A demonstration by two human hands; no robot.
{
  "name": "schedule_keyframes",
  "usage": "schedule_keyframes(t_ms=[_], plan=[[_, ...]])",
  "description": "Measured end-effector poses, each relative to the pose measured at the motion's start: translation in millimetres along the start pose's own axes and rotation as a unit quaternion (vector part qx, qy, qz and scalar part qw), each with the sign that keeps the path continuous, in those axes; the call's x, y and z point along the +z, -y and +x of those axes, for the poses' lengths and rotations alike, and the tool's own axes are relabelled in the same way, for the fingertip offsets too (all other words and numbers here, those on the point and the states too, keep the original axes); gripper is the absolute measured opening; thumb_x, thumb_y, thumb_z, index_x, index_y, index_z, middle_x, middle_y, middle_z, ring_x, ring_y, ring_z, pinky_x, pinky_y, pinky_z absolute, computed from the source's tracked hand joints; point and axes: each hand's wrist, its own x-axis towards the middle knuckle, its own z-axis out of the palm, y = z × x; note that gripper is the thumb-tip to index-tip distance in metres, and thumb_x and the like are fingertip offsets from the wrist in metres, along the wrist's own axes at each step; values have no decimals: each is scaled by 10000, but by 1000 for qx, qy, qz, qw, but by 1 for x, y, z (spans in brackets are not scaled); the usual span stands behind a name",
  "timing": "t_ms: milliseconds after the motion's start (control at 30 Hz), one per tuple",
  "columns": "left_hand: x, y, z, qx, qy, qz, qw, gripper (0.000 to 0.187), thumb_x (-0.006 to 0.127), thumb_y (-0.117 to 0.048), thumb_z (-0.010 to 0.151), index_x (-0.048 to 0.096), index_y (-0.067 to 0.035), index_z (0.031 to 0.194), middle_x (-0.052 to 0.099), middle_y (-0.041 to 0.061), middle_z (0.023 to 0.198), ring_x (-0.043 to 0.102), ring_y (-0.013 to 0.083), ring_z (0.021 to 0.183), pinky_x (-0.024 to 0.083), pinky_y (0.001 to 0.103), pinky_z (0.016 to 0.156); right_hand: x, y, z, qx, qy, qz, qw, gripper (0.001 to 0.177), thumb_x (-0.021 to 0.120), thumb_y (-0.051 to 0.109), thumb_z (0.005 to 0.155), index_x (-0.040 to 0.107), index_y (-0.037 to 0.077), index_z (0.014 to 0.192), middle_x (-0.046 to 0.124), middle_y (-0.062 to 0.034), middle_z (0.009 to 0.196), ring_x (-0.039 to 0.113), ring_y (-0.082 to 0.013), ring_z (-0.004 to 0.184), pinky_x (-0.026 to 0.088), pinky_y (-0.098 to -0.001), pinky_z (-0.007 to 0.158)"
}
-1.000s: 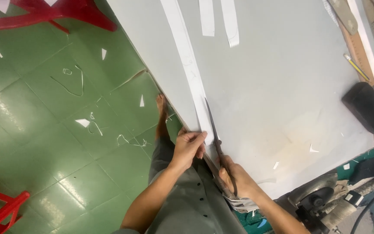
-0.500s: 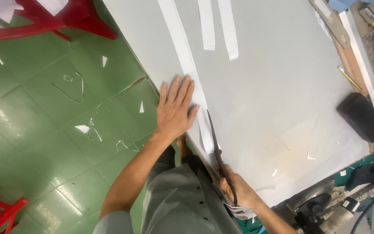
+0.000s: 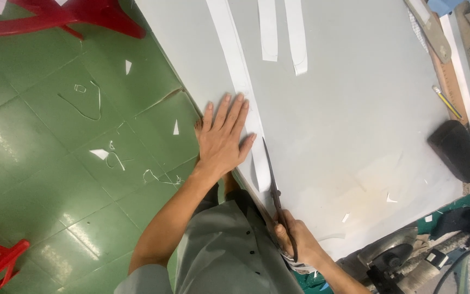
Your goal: The person uses shears to cut long strips of white fabric on a workbench. They repeatedly trim the edges of the strips and cut them into smaller pieces, placing the cut fabric on the table.
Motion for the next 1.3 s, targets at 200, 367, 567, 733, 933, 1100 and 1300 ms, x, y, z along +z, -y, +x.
schedule_keyframes(t_ms=[200, 367, 567, 733, 933, 1100, 1300], plan=[[7, -1, -1, -16, 20, -40, 999, 593, 312, -376, 1128, 304, -70, 1635, 241, 98, 1706, 158, 296, 1584, 69, 516, 1298, -16, 7, -1, 21, 98, 97, 990, 784, 368, 734, 862, 472, 56, 1243, 583, -16, 595, 584, -142, 448, 533, -259, 411], [7, -1, -1, -17, 17, -29, 999, 589, 309, -380, 1129, 312, -81, 1636, 246, 92, 1705, 178, 287, 1583, 86, 514, 1295, -25, 30, 26, 50, 52, -17, 997, 815, 279, 756, 853, 506, 93, 1270, 489, 3, 656, 489, -145, 566, 448, -316, 532], [9, -1, -2, -22, 43, -27, 998, 607, 252, -404, 1130, 255, -95, 1652, 181, 81, 1723, 114, 274, 1596, 34, 503, 1300, -28, 49, 43, 53, 30, -26, 998, 750, 297, 734, 868, 495, 115, 1241, 470, 0, 673, 473, -154, 576, 441, -323, 574], [9, -2, -2, -22, 24, -29, 999, 592, 276, -394, 1131, 286, -96, 1643, 236, 76, 1712, 167, 271, 1589, 58, 504, 1301, -28, 53, 47, 24, 21, -38, 999, 735, 288, 709, 903, 492, 85, 1233, 415, 3, 680, 427, -149, 591, 403, -330, 566], [9, -1, -1, -23, 31, -11, 999, 603, 272, -424, 1127, 303, -113, 1643, 235, 57, 1715, 155, 261, 1591, 56, 494, 1304, -29, 57, 47, 42, 14, -45, 998, 736, 259, 706, 900, 488, 100, 1248, 388, 14, 606, 382, -143, 516, 350, -334, 511], [7, -1, 0, -22, 29, -17, 999, 592, 277, -404, 1127, 314, -110, 1639, 243, 55, 1712, 166, 262, 1588, 69, 497, 1303, -30, 48, 46, 28, 6, -41, 999, 678, 331, 683, 908, 562, 84, 1124, 475, 27, 579, 435, -122, 465, 396, -280, 441], [6, -1, 0, -19, 1, -28, 999, 578, 311, -381, 1120, 353, -92, 1620, 309, 75, 1689, 232, 274, 1573, 110, 511, 1297, -53, 69, 53, 83, 71, -33, 993, 713, 311, 719, 849, 484, 140, 1226, 530, -18, 638, 631, -191, 517, 511, -325, 510]])
